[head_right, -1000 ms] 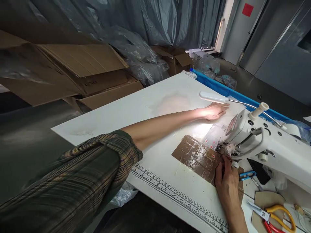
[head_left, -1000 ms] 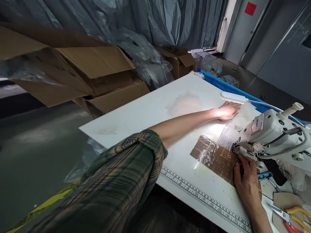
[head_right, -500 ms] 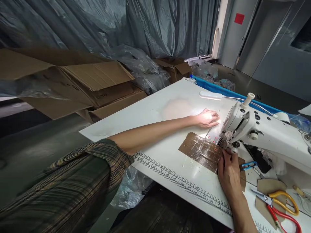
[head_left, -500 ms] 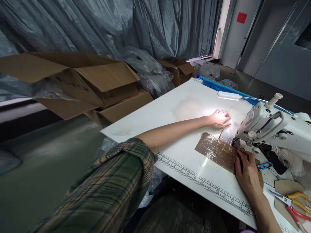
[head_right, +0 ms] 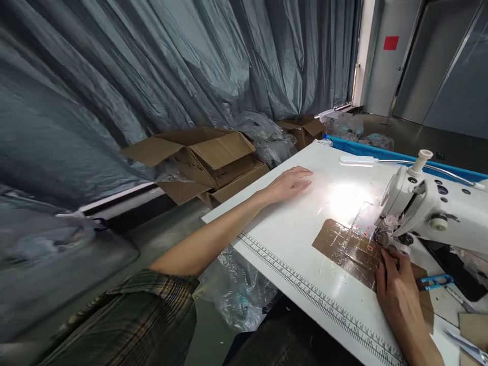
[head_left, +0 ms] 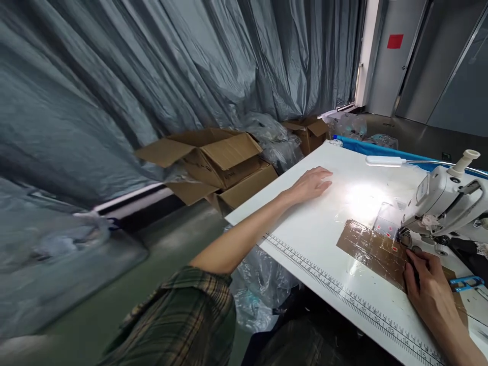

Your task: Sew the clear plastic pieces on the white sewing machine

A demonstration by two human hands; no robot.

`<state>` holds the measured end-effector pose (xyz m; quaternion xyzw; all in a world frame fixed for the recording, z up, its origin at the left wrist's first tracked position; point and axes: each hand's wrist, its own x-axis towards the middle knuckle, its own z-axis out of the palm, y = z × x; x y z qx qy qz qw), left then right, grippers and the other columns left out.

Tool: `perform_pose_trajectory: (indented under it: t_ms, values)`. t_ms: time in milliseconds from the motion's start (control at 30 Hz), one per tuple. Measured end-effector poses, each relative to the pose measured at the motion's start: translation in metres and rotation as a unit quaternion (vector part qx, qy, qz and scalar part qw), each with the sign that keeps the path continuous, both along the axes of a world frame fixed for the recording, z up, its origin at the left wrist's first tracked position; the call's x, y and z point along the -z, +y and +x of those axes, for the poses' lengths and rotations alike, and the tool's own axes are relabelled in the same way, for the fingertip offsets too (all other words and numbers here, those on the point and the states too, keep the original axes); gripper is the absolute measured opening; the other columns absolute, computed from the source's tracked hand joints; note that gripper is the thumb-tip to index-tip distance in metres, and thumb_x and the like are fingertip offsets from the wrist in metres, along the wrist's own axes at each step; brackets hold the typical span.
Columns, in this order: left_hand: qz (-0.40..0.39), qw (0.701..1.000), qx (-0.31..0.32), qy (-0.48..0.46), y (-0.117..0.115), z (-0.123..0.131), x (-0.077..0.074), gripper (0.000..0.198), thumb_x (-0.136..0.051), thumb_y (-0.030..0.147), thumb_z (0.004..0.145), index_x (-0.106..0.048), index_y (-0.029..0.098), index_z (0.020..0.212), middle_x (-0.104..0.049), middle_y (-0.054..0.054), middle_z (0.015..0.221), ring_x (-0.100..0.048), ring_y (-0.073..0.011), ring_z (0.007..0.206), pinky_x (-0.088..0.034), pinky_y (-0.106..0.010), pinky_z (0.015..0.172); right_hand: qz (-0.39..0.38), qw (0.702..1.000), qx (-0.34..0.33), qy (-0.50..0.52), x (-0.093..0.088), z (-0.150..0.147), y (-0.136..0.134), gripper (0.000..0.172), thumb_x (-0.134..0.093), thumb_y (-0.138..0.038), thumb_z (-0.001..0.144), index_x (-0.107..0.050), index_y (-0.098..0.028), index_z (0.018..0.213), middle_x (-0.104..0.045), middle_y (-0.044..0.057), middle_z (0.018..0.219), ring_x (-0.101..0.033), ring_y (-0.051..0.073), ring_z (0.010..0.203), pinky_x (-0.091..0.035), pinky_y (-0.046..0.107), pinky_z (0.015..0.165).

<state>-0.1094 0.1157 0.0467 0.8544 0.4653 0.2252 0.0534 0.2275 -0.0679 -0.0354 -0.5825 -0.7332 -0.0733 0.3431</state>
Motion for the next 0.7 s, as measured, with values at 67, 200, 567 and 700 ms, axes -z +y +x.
perform_pose_trajectory:
  t_ms: [67,200,567,700]
  values:
    - [-0.010,1.000,0.012,-0.022,-0.006,-0.011,0.003,0.036,-0.045,0.037,0.096,-0.068,0.016,0.113,-0.066,-0.010,0.121,-0.064,-0.0216,0.110,-0.049,-0.037,0.100,0.009,1.000,-0.005,-0.004,0.000,0.000,0.000,0.040,-0.037,-0.039,0.098,-0.066,-0.017,0.114,-0.058,0.014,0.105,-0.065,0.023,0.087,-0.060,0.041,0.077]
    - [-0.033,0.998,0.049,-0.028,-0.018,-0.006,0.014,0.028,-0.054,0.040,0.094,-0.072,0.020,0.102,-0.071,-0.006,0.108,-0.068,-0.0188,0.099,-0.051,-0.035,0.093,0.014,1.000,-0.010,0.002,-0.001,-0.001,0.000,0.036,-0.040,-0.039,0.098,-0.066,-0.019,0.113,-0.058,0.013,0.106,-0.065,0.022,0.086,-0.060,0.038,0.078]
    - [-0.020,0.999,0.037,-0.017,-0.020,0.008,0.036,0.020,-0.064,0.032,0.090,-0.071,0.019,0.104,-0.067,-0.005,0.107,-0.062,-0.0219,0.103,-0.046,-0.042,0.095,0.009,1.000,0.006,-0.018,-0.001,-0.001,-0.002,0.037,-0.039,-0.037,0.098,-0.066,-0.018,0.115,-0.059,0.012,0.103,-0.065,0.022,0.088,-0.059,0.036,0.078]
    - [-0.036,0.997,0.018,-0.061,-0.015,0.007,0.039,0.018,-0.060,0.030,0.092,-0.074,0.021,0.090,-0.068,-0.003,0.098,-0.065,-0.0182,0.094,-0.050,-0.038,0.093,-0.003,1.000,0.016,-0.014,0.000,-0.001,-0.002,0.039,-0.037,-0.039,0.098,-0.066,-0.019,0.115,-0.060,0.012,0.102,-0.065,0.022,0.086,-0.059,0.037,0.077]
